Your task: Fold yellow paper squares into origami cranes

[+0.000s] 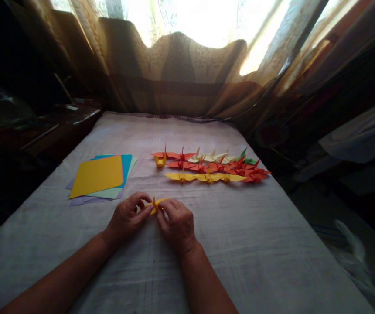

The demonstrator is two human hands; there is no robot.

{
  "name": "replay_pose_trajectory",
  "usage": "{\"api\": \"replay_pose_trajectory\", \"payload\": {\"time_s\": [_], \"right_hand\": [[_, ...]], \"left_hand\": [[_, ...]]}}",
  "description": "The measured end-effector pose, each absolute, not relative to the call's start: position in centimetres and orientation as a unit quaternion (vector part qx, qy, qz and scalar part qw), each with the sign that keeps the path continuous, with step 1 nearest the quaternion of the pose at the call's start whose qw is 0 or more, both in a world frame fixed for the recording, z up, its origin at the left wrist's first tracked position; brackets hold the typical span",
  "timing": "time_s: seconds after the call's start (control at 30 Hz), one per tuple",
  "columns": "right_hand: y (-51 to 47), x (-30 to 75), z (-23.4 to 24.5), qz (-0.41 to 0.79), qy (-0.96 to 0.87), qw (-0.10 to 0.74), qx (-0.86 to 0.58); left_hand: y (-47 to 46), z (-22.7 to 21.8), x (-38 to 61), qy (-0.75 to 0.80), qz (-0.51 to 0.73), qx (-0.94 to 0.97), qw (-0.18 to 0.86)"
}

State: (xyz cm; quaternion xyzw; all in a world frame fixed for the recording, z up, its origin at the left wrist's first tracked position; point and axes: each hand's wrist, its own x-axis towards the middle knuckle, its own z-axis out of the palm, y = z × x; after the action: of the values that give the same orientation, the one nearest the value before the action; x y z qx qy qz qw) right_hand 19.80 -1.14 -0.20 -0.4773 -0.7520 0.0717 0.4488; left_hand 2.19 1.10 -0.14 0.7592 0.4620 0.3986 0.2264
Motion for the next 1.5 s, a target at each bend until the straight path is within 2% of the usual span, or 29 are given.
{"api": "replay_pose_trajectory", "payload": {"time_s": [0.13, 0.43, 0.9, 1.5], "right_hand": [[-1.1, 19.7, -0.1, 0.075, -0.757, 0.451, -0.468], [-1.2, 19.4, -0.6, 0.092, -0.728, 0.477, -0.484], [-1.2, 19.4, -0.4, 0.124, -0.73, 0.472, -0.478], [-1.0, 19.6, -0.5, 0.159, -0.725, 0.47, -0.477]], "left_hand": [[2.3, -0.7, 1.5, 0.419, 0.396, 0.792, 0.199], [2.8, -0.6, 1.3, 0.397, 0.356, 0.778, 0.333], [2.7, -0.7, 1.5, 0.4, 0.396, 0.721, 0.404], [2.7, -0.5, 1.5, 0.397, 0.404, 0.705, 0.428]]}}
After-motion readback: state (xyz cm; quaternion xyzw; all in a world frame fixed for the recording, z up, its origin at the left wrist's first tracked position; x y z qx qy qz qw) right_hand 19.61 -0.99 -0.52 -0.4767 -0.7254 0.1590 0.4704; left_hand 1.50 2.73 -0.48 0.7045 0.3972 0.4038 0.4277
